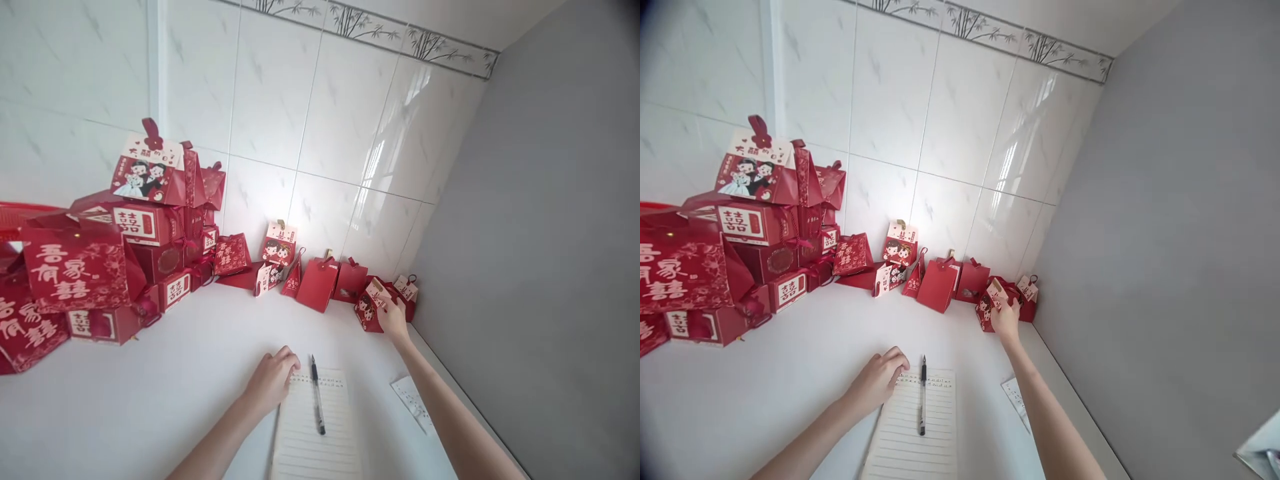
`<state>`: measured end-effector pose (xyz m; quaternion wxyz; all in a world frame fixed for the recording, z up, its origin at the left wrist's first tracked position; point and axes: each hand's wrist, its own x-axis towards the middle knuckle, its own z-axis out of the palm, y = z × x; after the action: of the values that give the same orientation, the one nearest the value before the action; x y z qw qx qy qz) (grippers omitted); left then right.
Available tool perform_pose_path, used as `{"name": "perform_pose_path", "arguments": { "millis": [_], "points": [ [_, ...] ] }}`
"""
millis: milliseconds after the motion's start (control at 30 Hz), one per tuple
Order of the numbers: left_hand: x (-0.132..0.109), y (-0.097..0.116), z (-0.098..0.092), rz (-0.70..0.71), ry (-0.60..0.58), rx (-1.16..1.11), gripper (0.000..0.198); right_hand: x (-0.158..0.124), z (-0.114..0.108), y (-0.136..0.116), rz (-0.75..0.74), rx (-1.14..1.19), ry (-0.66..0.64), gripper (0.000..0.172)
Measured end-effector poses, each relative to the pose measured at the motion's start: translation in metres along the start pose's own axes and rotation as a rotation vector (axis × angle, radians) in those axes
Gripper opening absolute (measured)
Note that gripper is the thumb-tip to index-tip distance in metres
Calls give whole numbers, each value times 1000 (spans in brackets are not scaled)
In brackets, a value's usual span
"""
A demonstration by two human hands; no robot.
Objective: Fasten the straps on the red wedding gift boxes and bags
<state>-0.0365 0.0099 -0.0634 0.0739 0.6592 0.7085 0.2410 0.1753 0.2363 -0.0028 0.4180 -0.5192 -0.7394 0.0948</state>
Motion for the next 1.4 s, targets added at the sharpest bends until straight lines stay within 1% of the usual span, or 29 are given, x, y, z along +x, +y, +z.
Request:
{"name": "perform_pose_path", "arguments": {
  "millis": [67, 100, 200, 300, 400, 467, 533, 600, 633, 700, 767, 800, 833, 867, 900, 933, 1000, 1067, 1167, 1267, 1333, 1400],
  "points": [
    [1, -4, -3, -23, 19, 41, 39, 16, 2, -5, 93, 35, -28, 21],
    [1, -6, -4, -34, 27, 59, 39, 20, 2, -7, 139, 60, -37, 22],
    [2, -13, -8, -56, 40, 99, 40, 13, -3, -9, 217, 148, -17, 23],
    [4, -22, -12, -83, 64, 127, 42, -12, -14, -10, 210, 260, 67, 23],
    [5, -33, -20, -147, 114, 140, 41, -48, -26, -11, 160, 386, 163, 32],
    [4, -39, -28, -207, 163, 145, 40, -75, -31, -12, 108, 478, 213, 38],
    [2, -40, -37, -256, 238, 145, 37, -100, -30, -13, 56, 562, 230, 41],
    [0, -32, -43, -256, 328, 132, 32, -119, -27, -15, 17, 626, 200, 41],
    [0, -23, -44, -232, 368, 118, 30, -126, -25, -17, 1, 652, 174, 40],
    [1, 3, -42, -135, 407, 77, 25, -136, -21, -21, -28, 699, 122, 37],
    [3, 36, -34, -13, 393, 33, 23, -141, -19, -26, -65, 742, 70, 33],
    [5, 52, -29, 65, 377, -6, 26, -143, -19, -28, -90, 759, 43, 30],
    [7, 67, -24, 151, 367, -131, 33, -145, -20, -29, -120, 773, 16, 28],
    [10, 79, -20, 183, 375, -259, 40, -146, -21, -30, -153, 783, -5, 25],
    [12, 88, -17, 169, 379, -383, 40, -148, -22, -30, -186, 788, -18, 22],
    [15, 94, -14, 139, 360, -489, 34, -149, -22, -30, -216, 783, -21, 19],
    [16, 98, -10, 56, 342, -625, 24, -150, -23, -30, -272, 732, -10, 14],
    [14, 95, -7, 14, 368, -682, 20, -151, -24, -30, -325, 633, 14, 11],
    [7, 91, -5, 25, 424, -752, 20, -154, -27, -35, -406, 491, 77, 10],
    [-1, 92, -5, 25, 406, -891, 26, -157, -32, -43, -490, 467, 122, 11],
    [-4, 95, -7, 40, 403, -917, 18, -160, -36, -48, -505, 481, 113, 14],
    [-5, 97, -9, 54, 421, -881, 19, -162, -38, -50, -497, 495, 77, 18]
  ]
}}
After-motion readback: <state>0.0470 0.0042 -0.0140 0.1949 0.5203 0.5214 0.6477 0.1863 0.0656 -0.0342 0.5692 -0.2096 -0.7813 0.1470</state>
